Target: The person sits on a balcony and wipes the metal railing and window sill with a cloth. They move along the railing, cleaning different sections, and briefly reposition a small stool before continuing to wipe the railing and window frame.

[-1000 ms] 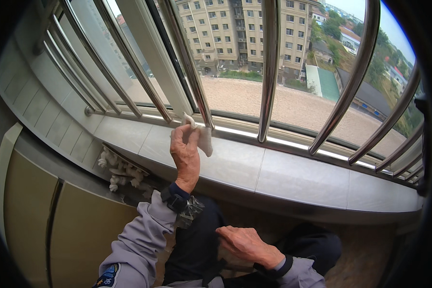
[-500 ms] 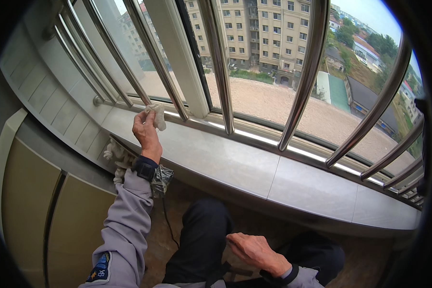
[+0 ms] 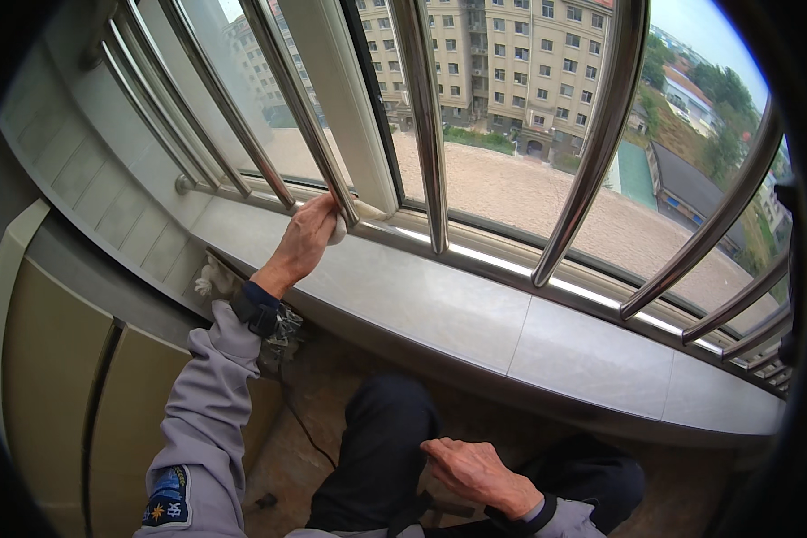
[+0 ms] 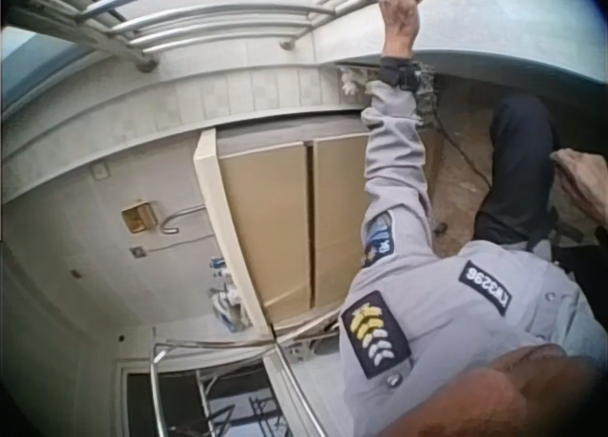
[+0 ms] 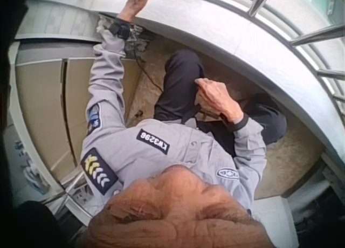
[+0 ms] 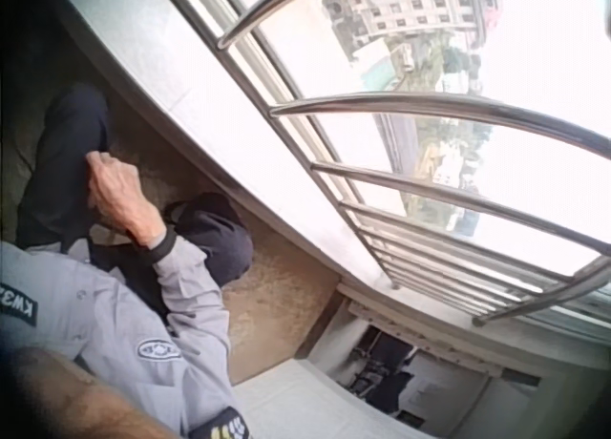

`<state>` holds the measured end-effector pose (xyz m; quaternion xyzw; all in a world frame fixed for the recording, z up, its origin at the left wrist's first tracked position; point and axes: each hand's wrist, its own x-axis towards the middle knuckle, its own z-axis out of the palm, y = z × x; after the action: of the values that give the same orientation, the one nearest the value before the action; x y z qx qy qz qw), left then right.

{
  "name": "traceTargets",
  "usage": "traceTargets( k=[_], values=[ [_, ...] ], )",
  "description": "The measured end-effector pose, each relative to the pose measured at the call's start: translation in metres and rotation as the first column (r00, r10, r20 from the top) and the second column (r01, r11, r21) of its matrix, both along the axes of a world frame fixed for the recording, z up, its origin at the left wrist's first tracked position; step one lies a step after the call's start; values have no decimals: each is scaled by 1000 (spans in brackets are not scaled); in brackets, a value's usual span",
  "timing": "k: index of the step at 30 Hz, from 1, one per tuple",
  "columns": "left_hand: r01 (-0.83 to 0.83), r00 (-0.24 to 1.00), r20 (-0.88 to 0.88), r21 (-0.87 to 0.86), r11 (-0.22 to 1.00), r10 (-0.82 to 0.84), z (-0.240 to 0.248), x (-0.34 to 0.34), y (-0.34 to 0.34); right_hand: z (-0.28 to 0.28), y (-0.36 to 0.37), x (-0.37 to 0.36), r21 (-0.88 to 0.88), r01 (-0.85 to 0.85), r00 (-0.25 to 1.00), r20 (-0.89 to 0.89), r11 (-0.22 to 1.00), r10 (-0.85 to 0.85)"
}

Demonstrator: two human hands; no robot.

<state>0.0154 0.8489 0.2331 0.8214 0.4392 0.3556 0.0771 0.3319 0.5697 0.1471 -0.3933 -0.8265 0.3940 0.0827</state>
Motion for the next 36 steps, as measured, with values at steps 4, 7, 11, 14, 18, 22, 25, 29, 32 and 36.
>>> traceTargets(
  k=[4, 7, 11, 14, 18, 22, 25, 29, 32, 36],
  values=[
    [-109, 944, -260, 335, 936, 203, 4, -22, -3, -2, 0, -2, 14, -9, 999, -41, 1000, 10],
    [-179, 876, -329, 458, 870, 353, -1, -24, -5, -2, -2, -1, 13, -7, 999, -32, 1000, 8],
    [-297, 854, -245, 495, 817, 459, -9, -7, -16, -2, -3, 2, 37, -16, 1000, 9, 999, 16],
    [-300, 928, -31, 531, 792, 372, -21, 15, -40, -3, -5, 3, 74, -24, 999, 26, 997, 22],
    [-345, 840, 409, -105, 933, 357, -51, 28, -76, -7, -8, 3, 101, -49, 999, 15, 994, 47],
    [-165, 309, 856, -381, 910, 415, -63, -30, -73, -10, -10, 4, 120, -30, 1000, -1, 992, 30],
    [-396, 317, 836, -313, 863, 449, -49, -97, -35, -12, -10, 5, 102, -32, 999, 44, 994, 27],
    [-452, 414, 764, -299, 840, 495, -44, -105, 23, -16, -9, 5, 157, -45, 998, 54, 987, 37],
    [-534, 508, 654, -272, 801, 561, -50, -73, 29, -18, -6, 2, 179, -45, 998, 45, 983, 38],
    [-254, 619, 700, -250, 935, 355, -63, -45, -3, -20, -4, -4, 184, -52, 999, 11, 982, 50]
  ],
)
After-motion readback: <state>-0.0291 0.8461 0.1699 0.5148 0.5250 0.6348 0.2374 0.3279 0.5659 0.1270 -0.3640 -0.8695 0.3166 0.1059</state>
